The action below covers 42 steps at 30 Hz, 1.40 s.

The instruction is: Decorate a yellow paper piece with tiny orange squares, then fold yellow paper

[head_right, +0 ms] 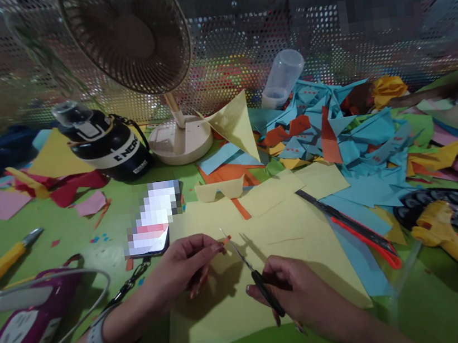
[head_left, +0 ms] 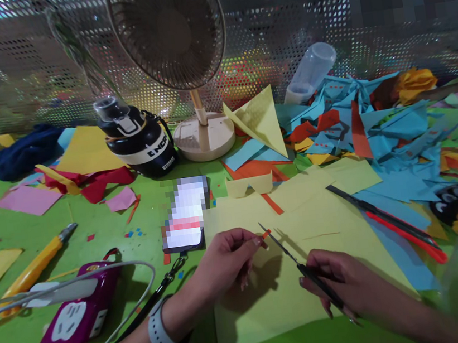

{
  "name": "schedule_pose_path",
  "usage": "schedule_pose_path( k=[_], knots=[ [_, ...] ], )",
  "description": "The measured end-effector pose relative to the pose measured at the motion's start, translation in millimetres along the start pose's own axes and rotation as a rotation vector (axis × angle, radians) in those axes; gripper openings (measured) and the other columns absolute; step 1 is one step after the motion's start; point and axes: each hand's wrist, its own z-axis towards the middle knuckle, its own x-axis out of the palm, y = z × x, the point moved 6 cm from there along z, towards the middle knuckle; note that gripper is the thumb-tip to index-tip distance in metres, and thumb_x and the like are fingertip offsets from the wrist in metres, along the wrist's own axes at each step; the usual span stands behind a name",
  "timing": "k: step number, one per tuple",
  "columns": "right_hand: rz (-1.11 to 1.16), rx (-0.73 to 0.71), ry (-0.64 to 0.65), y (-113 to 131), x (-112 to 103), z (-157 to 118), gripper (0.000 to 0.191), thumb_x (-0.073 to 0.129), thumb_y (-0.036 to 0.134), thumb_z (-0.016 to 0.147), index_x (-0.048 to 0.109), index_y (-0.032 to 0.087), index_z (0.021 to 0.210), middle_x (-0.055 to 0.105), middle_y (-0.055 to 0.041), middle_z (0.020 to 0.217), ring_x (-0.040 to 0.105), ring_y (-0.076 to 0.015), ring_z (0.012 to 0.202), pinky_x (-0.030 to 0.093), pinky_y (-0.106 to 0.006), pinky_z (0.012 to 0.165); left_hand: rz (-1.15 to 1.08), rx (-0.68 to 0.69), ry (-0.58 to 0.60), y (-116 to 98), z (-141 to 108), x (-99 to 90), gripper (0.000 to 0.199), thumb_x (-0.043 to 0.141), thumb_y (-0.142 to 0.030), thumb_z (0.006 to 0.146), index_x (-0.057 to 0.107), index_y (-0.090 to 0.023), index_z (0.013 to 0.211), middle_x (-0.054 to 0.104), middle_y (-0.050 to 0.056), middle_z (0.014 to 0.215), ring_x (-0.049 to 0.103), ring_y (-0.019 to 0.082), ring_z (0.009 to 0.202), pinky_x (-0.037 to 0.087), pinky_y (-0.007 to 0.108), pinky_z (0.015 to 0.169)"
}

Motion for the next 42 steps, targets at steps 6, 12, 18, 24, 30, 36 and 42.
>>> schedule_pose_path(
  k=[6, 12, 18, 24, 30, 36, 42],
  knots=[
    [-0.032, 0.0, -0.019, 3, 1, -1, 0.034, 0.066, 0.046, 0.078, 0.046, 0.019, 0.07, 0.052, 0.0055, 0.056, 0.034, -0.0019, 0.039, 0.027, -0.014, 0.034, -0.009, 0.005, 0.005, 0, 0, 1.8, 0.016, 0.057, -0.029, 0.084, 0.061, -0.016, 0.077, 0.05, -0.009, 0.037, 0.04, 0.004, 0.028, 0.029, 0.013, 0.031],
    [-0.036, 0.02, -0.032, 1, -1, -1, 0.03, 0.067, 0.04, 0.078, 0.046, 0.02, 0.071, 0.054, 0.0057, 0.056, 0.033, -0.0013, 0.035, 0.026, -0.013, 0.031, -0.043, 0.05, -0.011, 0, 2, -1.8, 0.016, 0.058, -0.031, 0.083, 0.061, -0.016, 0.079, 0.051, -0.008, 0.039, 0.04, 0.004, 0.028, 0.028, 0.014, 0.031],
    [-0.06, 0.007, 0.002, 8, 0, -4, 0.032, 0.063, 0.044, 0.08, 0.045, 0.02, 0.069, 0.053, 0.0048, 0.056, 0.036, -0.0018, 0.037, 0.028, -0.013, 0.032, -0.125, 0.103, -0.043, -1, 0, -2.5, 0.018, 0.062, -0.033, 0.081, 0.062, -0.015, 0.079, 0.05, -0.009, 0.04, 0.038, 0.004, 0.03, 0.028, 0.015, 0.032],
    [-0.073, -0.011, -0.003, 8, 2, -4, 0.037, 0.064, 0.05, 0.077, 0.046, 0.019, 0.07, 0.051, 0.0037, 0.055, 0.045, -0.0059, 0.047, 0.032, -0.013, 0.035, -0.114, 0.12, -0.016, 1, 0, 0.7, 0.023, 0.063, -0.039, 0.08, 0.061, -0.016, 0.081, 0.051, -0.008, 0.04, 0.039, 0.004, 0.03, 0.028, 0.014, 0.031],
    [-0.076, -0.001, -0.019, 6, -1, -5, 0.037, 0.066, 0.049, 0.076, 0.045, 0.02, 0.069, 0.05, 0.0047, 0.057, 0.041, -0.0042, 0.043, 0.031, -0.014, 0.034, -0.173, 0.155, -0.019, -3, -1, 0.6, 0.027, 0.066, -0.043, 0.077, 0.062, -0.016, 0.08, 0.052, -0.009, 0.04, 0.039, 0.003, 0.029, 0.029, 0.013, 0.031],
    [-0.116, 0.019, -0.014, 7, 1, -6, 0.036, 0.063, 0.05, 0.076, 0.045, 0.02, 0.07, 0.05, 0.0044, 0.056, 0.045, -0.0066, 0.047, 0.032, -0.015, 0.037, -0.139, 0.11, -0.007, 2, -1, 3.1, 0.028, 0.066, -0.044, 0.076, 0.061, -0.016, 0.08, 0.051, -0.008, 0.039, 0.037, 0.003, 0.028, 0.028, 0.013, 0.029],
    [-0.085, -0.009, -0.013, 11, 2, -7, 0.037, 0.065, 0.05, 0.074, 0.045, 0.019, 0.068, 0.048, 0.0041, 0.056, 0.045, -0.0073, 0.049, 0.031, -0.016, 0.038, -0.112, 0.104, -0.011, 1, 0, 3.4, 0.024, 0.064, -0.039, 0.078, 0.061, -0.016, 0.079, 0.051, -0.008, 0.038, 0.038, 0.004, 0.028, 0.028, 0.014, 0.029]
  ],
)
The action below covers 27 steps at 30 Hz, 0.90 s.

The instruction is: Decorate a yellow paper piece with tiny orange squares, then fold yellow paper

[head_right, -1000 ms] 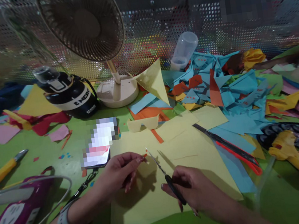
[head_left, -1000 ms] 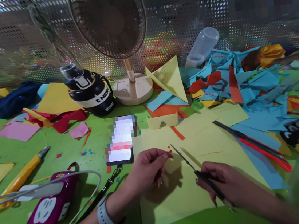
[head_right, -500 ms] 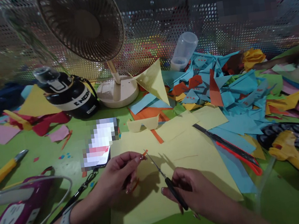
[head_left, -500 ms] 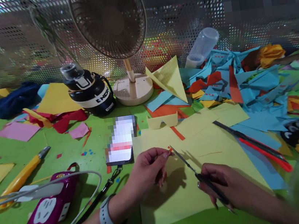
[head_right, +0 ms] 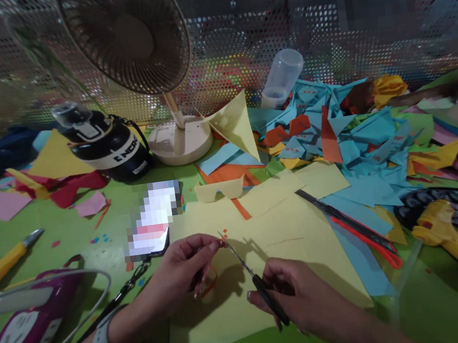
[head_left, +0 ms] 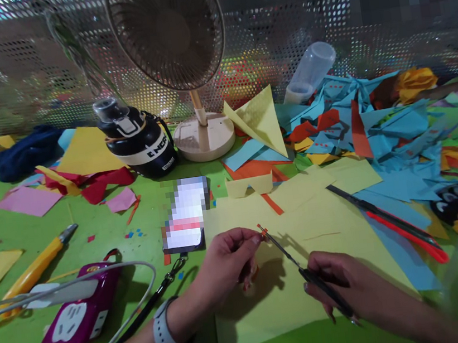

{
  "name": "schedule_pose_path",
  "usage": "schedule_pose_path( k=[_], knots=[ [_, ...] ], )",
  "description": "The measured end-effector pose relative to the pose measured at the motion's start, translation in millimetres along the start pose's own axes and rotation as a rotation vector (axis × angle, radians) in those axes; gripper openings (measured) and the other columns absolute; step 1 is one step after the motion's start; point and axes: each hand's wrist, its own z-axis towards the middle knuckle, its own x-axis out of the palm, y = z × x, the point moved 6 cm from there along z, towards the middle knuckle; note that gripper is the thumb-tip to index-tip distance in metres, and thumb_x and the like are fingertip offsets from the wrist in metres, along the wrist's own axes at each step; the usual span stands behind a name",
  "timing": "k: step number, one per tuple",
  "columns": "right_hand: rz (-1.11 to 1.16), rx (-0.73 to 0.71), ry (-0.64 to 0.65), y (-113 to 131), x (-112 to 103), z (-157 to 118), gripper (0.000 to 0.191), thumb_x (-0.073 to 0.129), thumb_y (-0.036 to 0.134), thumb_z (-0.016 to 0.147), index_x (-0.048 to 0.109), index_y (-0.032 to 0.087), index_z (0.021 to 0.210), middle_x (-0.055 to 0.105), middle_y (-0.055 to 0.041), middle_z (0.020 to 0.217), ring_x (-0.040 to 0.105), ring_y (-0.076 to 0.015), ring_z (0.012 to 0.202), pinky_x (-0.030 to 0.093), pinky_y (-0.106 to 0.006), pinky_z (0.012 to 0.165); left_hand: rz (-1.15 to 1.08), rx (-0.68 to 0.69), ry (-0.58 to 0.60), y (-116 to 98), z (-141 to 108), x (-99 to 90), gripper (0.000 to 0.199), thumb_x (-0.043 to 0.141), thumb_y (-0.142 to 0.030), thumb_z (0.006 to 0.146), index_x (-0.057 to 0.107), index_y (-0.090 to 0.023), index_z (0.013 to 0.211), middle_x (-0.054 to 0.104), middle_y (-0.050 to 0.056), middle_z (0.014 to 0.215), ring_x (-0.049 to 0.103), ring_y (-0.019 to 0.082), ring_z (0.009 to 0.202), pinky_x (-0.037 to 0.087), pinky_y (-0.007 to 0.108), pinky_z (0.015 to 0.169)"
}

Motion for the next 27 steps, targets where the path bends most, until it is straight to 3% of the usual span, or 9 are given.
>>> schedule_pose_path(
  k=[27],
  knots=[
    [0.034, 0.013, 0.009, 1.0, -0.4, -1.9, 0.033, 0.068, 0.043, 0.074, 0.047, 0.019, 0.069, 0.051, 0.0055, 0.054, 0.037, -0.003, 0.04, 0.025, -0.016, 0.035, 0.034, 0.002, 0.014, -4.6, -0.5, 0.1, 0.019, 0.061, -0.035, 0.08, 0.06, -0.016, 0.08, 0.05, -0.008, 0.038, 0.039, 0.004, 0.028, 0.029, 0.015, 0.032]
  ],
)
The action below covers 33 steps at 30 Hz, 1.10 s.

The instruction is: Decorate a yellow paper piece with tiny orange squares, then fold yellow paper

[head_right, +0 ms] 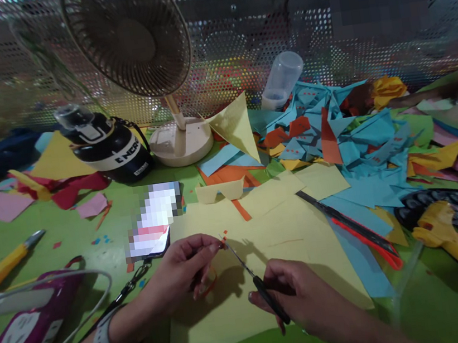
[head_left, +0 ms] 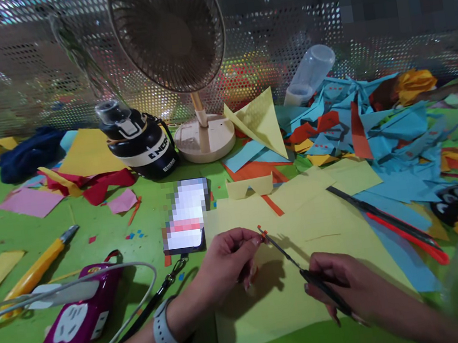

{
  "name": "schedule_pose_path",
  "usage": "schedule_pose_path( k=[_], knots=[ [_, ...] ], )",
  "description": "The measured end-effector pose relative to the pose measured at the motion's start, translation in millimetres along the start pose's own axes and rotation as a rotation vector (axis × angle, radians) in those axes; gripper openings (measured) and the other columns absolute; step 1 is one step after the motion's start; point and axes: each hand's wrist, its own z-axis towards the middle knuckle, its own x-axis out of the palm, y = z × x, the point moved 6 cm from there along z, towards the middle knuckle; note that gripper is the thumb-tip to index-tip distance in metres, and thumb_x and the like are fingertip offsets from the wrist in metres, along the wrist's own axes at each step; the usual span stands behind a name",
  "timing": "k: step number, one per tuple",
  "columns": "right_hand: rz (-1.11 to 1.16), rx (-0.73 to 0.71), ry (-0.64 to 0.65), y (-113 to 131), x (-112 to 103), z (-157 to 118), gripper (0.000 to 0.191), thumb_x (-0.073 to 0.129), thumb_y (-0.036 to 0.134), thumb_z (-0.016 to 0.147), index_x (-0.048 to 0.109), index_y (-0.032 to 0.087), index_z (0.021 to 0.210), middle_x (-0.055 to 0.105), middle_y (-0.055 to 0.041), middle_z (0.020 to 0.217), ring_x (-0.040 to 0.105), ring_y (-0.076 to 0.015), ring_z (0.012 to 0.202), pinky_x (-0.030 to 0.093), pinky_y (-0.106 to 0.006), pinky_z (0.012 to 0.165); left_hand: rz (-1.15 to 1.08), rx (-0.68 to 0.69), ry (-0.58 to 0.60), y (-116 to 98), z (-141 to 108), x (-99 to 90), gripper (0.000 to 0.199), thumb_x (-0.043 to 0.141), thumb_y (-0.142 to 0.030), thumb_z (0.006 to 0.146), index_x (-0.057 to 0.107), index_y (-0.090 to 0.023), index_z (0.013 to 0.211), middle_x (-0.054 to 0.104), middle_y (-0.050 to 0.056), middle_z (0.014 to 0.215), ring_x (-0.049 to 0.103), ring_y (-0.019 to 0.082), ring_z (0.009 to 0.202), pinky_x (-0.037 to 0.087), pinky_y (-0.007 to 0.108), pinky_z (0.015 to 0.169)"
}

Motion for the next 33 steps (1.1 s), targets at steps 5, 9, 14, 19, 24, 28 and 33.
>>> schedule_pose_path(
  k=[5, 9, 14, 19, 24, 28, 33],
  knots=[
    [0.034, -0.031, 0.013, -3.0, 0.8, 1.8, 0.033, 0.067, 0.045, 0.076, 0.048, 0.019, 0.07, 0.049, 0.0057, 0.054, 0.035, -0.0028, 0.04, 0.024, -0.016, 0.035, 0.005, -0.006, -0.009, 0.7, 0.1, -0.2, 0.017, 0.06, -0.033, 0.081, 0.06, -0.016, 0.079, 0.05, -0.008, 0.038, 0.039, 0.004, 0.028, 0.03, 0.015, 0.032],
    [0.047, -0.049, 0.02, -3.8, 1.4, 3.0, 0.034, 0.066, 0.047, 0.077, 0.048, 0.019, 0.069, 0.048, 0.0055, 0.054, 0.035, -0.0031, 0.041, 0.026, -0.016, 0.036, -0.008, 0.0, 0.018, 1.7, 0.9, 0.5, 0.02, 0.061, -0.036, 0.08, 0.06, -0.016, 0.08, 0.05, -0.008, 0.038, 0.04, 0.005, 0.028, 0.03, 0.015, 0.032],
    [0.086, -0.073, 0.003, -2.6, -1.3, 3.2, 0.033, 0.066, 0.046, 0.077, 0.048, 0.019, 0.068, 0.047, 0.0054, 0.057, 0.041, -0.0048, 0.046, 0.032, -0.016, 0.039, -0.035, 0.017, 0.009, -0.2, -0.2, 0.0, 0.027, 0.062, -0.044, 0.079, 0.059, -0.017, 0.08, 0.053, -0.007, 0.042, 0.046, 0.006, 0.03, 0.033, 0.016, 0.032],
    [0.084, -0.058, -0.006, -4.2, -3.2, 4.3, 0.032, 0.069, 0.042, 0.074, 0.047, 0.02, 0.068, 0.046, 0.0066, 0.054, 0.035, -0.0035, 0.041, 0.029, -0.016, 0.037, -0.012, 0.015, -0.001, 0.1, 1.1, -1.7, 0.026, 0.065, -0.042, 0.077, 0.059, -0.017, 0.078, 0.052, -0.007, 0.041, 0.046, 0.006, 0.031, 0.033, 0.016, 0.032],
    [0.116, -0.071, -0.029, -3.0, -3.2, 5.6, 0.032, 0.071, 0.039, 0.073, 0.047, 0.02, 0.066, 0.046, 0.0068, 0.054, 0.038, -0.0044, 0.044, 0.035, -0.016, 0.042, 0.01, 0.002, -0.001, 0.9, 2.4, -1.6, 0.027, 0.063, -0.044, 0.078, 0.057, -0.017, 0.077, 0.05, -0.008, 0.039, 0.044, 0.006, 0.029, 0.031, 0.016, 0.031],
    [0.131, -0.063, -0.019, -4.6, -1.8, 6.5, 0.031, 0.071, 0.039, 0.073, 0.047, 0.02, 0.066, 0.046, 0.0072, 0.054, 0.04, -0.0048, 0.044, 0.037, -0.017, 0.043, 0.018, -0.013, -0.008, 2.5, 2.3, -1.0, 0.027, 0.063, -0.044, 0.077, 0.057, -0.018, 0.078, 0.05, -0.008, 0.039, 0.044, 0.007, 0.029, 0.032, 0.016, 0.031],
    [0.135, -0.061, -0.029, -7.3, -1.9, 7.2, 0.032, 0.073, 0.037, 0.07, 0.046, 0.02, 0.065, 0.046, 0.0066, 0.055, 0.044, -0.0062, 0.047, 0.039, -0.017, 0.045, 0.019, -0.022, -0.012, 3.8, 2.5, -0.5, 0.025, 0.063, -0.042, 0.078, 0.057, -0.018, 0.077, 0.05, -0.007, 0.039, 0.043, 0.007, 0.029, 0.032, 0.016, 0.03]
  ],
)
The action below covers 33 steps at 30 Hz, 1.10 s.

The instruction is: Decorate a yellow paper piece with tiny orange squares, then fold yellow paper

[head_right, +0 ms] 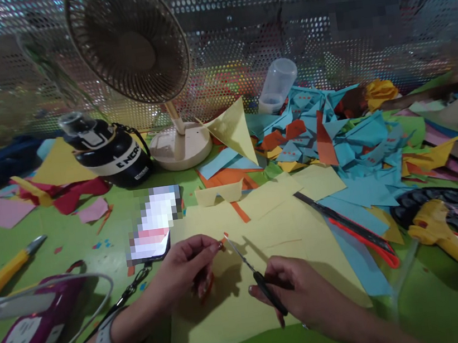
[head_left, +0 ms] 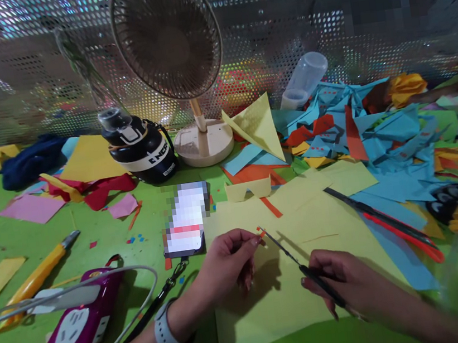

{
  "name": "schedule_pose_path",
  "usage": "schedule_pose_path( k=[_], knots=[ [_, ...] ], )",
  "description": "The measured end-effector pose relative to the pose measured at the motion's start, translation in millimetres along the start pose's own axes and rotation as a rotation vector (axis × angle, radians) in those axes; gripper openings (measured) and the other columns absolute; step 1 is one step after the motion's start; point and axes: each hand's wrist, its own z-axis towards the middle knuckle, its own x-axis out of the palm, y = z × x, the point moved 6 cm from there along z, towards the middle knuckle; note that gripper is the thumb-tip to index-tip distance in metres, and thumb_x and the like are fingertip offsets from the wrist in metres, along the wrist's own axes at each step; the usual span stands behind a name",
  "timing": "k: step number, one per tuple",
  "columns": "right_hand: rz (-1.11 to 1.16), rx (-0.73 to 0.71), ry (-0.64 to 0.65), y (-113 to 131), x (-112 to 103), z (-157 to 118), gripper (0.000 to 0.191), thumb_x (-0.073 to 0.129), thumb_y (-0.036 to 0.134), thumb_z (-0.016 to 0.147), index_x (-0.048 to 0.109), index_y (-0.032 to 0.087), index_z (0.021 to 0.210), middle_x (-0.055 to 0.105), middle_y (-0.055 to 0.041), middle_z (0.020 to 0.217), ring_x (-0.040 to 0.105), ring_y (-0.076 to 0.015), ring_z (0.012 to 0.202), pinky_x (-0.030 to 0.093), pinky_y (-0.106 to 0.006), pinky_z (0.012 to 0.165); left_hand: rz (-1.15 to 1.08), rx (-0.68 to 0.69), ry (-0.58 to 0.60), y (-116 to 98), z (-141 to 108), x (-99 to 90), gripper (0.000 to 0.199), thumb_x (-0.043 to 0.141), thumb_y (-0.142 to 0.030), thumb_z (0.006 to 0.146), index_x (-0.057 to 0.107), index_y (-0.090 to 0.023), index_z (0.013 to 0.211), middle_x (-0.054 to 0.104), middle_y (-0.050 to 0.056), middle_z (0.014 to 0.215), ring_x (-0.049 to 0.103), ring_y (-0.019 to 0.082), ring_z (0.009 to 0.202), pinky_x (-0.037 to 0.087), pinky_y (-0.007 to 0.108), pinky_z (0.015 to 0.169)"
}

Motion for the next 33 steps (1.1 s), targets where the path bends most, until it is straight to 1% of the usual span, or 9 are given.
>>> schedule_pose_path(
  k=[3, 6, 9, 11, 14, 19, 25, 30, 33],
  knots=[
    [-0.016, 0.001, -0.012, -0.9, -0.9, 1.1, 0.033, 0.073, 0.036, 0.07, 0.045, 0.02, 0.065, 0.046, 0.0068, 0.053, 0.041, -0.0055, 0.044, 0.036, -0.017, 0.042, -0.001, -0.003, 0.004, 0.6, 0.2, 0.1, 0.025, 0.063, -0.042, 0.078, 0.057, -0.018, 0.078, 0.051, -0.007, 0.039, 0.044, 0.007, 0.028, 0.032, 0.015, 0.029],
    [-0.002, -0.023, -0.033, 1.6, -3.1, 2.1, 0.033, 0.073, 0.038, 0.069, 0.045, 0.02, 0.065, 0.045, 0.0071, 0.052, 0.036, -0.0039, 0.041, 0.033, -0.017, 0.039, 0.003, 0.018, -0.018, -0.9, 0.2, -1.9, 0.023, 0.061, -0.04, 0.08, 0.057, -0.017, 0.079, 0.051, -0.007, 0.04, 0.045, 0.006, 0.03, 0.032, 0.015, 0.03],
    [-0.028, -0.002, -0.031, 4.0, -4.0, 1.2, 0.036, 0.071, 0.045, 0.07, 0.045, 0.02, 0.067, 0.047, 0.0063, 0.051, 0.033, -0.0032, 0.038, 0.027, -0.017, 0.035, -0.005, 0.039, -0.035, -2.4, 0.0, -4.0, 0.021, 0.061, -0.038, 0.081, 0.058, -0.017, 0.08, 0.051, -0.008, 0.042, 0.044, 0.005, 0.031, 0.033, 0.014, 0.031],
    [-0.084, 0.018, -0.016, 5.3, -3.4, -0.6, 0.038, 0.067, 0.05, 0.072, 0.044, 0.02, 0.067, 0.049, 0.005, 0.052, 0.034, -0.0033, 0.038, 0.025, -0.016, 0.034, -0.024, 0.051, -0.034, -2.9, -0.1, -4.5, 0.022, 0.062, -0.038, 0.081, 0.058, -0.017, 0.08, 0.052, -0.008, 0.043, 0.043, 0.005, 0.031, 0.033, 0.014, 0.032],
    [-0.145, 0.031, 0.004, 5.8, -2.2, -3.5, 0.039, 0.065, 0.052, 0.074, 0.045, 0.02, 0.068, 0.051, 0.0038, 0.054, 0.039, -0.0043, 0.042, 0.027, -0.016, 0.035, -0.055, 0.065, -0.016, -2.8, -0.3, -3.2, 0.022, 0.062, -0.038, 0.082, 0.057, -0.017, 0.079, 0.053, -0.007, 0.042, 0.043, 0.005, 0.03, 0.033, 0.014, 0.032],
    [-0.145, 0.015, 0.035, 5.7, 0.6, -5.5, 0.038, 0.063, 0.052, 0.076, 0.046, 0.019, 0.07, 0.05, 0.0039, 0.056, 0.042, -0.005, 0.046, 0.03, -0.015, 0.038, -0.081, 0.038, 0.009, 0.2, -0.8, -0.6, 0.023, 0.064, -0.038, 0.079, 0.058, -0.016, 0.081, 0.053, -0.007, 0.042, 0.043, 0.005, 0.03, 0.034, 0.014, 0.031],
    [-0.154, 0.037, -0.006, 7.1, -2.6, -4.1, 0.037, 0.06, 0.052, 0.079, 0.045, 0.019, 0.07, 0.05, 0.005, 0.055, 0.038, -0.0041, 0.043, 0.027, -0.016, 0.037, -0.099, 0.032, 0.009, -1.5, -1.7, -0.8, 0.027, 0.066, -0.041, 0.076, 0.06, -0.015, 0.082, 0.052, -0.008, 0.041, 0.041, 0.004, 0.028, 0.032, 0.014, 0.029],
    [-0.134, 0.01, 0.034, 5.0, 0.0, -4.9, 0.038, 0.065, 0.051, 0.076, 0.045, 0.019, 0.07, 0.047, 0.005, 0.057, 0.044, -0.0061, 0.049, 0.03, -0.016, 0.04, -0.102, 0.04, 0.034, -1.8, -1.6, 0.9, 0.026, 0.066, -0.041, 0.076, 0.06, -0.016, 0.082, 0.054, -0.007, 0.042, 0.041, 0.004, 0.029, 0.032, 0.014, 0.03],
    [-0.125, 0.006, 0.049, 4.1, 0.9, -4.9, 0.037, 0.065, 0.049, 0.076, 0.046, 0.019, 0.07, 0.048, 0.0046, 0.057, 0.044, -0.0061, 0.049, 0.03, -0.016, 0.04, -0.083, 0.045, 0.065, -1.2, -1.5, 2.9, 0.026, 0.065, -0.041, 0.077, 0.059, -0.016, 0.08, 0.053, -0.007, 0.041, 0.041, 0.004, 0.029, 0.032, 0.014, 0.03]
  ],
)
